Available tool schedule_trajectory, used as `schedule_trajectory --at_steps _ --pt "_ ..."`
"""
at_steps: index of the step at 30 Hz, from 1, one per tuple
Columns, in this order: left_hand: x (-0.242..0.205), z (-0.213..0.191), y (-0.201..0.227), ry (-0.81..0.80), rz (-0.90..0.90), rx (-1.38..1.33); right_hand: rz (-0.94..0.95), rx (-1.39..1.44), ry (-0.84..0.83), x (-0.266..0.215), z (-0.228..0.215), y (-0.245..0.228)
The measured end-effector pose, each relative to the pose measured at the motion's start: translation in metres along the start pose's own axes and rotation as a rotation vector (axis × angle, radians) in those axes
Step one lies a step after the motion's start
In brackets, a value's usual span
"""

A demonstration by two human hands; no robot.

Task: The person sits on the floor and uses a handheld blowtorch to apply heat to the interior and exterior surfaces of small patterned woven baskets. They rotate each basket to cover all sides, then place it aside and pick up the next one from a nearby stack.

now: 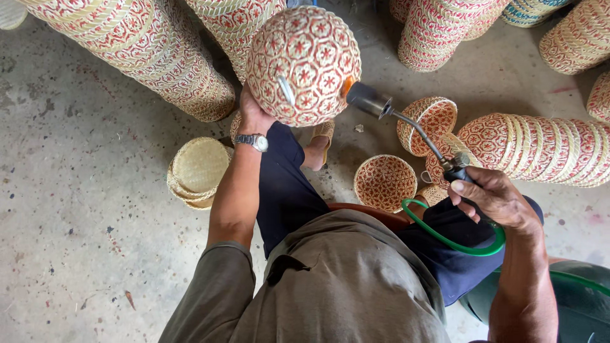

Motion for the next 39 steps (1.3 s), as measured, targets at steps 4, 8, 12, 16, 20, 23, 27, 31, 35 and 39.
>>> schedule_trajectory --at_steps 4,8,12,16,20,23,27,31,35,39 --pt "0.0 -0.006 -0.017 0.18 -0.055 -0.086 -0.004 -0.14 0.04 -0.001 0.005 0.01" --pt "0.003 -0.007 -0.032 0.192 -0.042 -0.18 0.047 -0.133 0.031 0.001 0.012 0.015" --pt "0.008 -0.009 -0.032 0.235 0.055 -0.073 0.061 -0.206 0.039 0.002 0.018 0.007" --pt "0.01 -0.005 -0.012 0.183 0.154 0.121 -0.025 -0.118 0.12 0.002 0.013 -0.01" --pt "0.005 -0.005 0.007 0.325 0.276 0.343 -0.01 -0.099 0.057 0.004 0.013 -0.012" --pt "0.001 0.003 0.02 0.231 0.373 0.519 -0.054 -0.146 0.091 0.008 0.009 -0.016" --pt "-0.011 0.015 0.035 0.08 0.507 0.789 -0.042 -0.028 0.084 0.015 0.005 -0.025" --pt "-0.022 0.033 0.029 -0.054 0.491 1.062 -0.045 -0.313 0.132 0.019 0.002 -0.038" --pt "-0.029 0.05 0.011 -0.073 0.378 1.219 -0.027 -0.222 0.044 0.031 0.007 -0.052" --pt "-0.038 0.052 -0.015 -0.109 0.306 1.144 0.049 -0.358 0.141 0.035 0.009 -0.057"
Point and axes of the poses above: each hand's wrist, its own x-axis towards the middle knuckle, its own z-axis out of the palm, y = z × x, the point moved 5 cm from there along x, towards the middle knuckle, and after that the axes turned 2 degrees about -z, right-handed, at the moved point
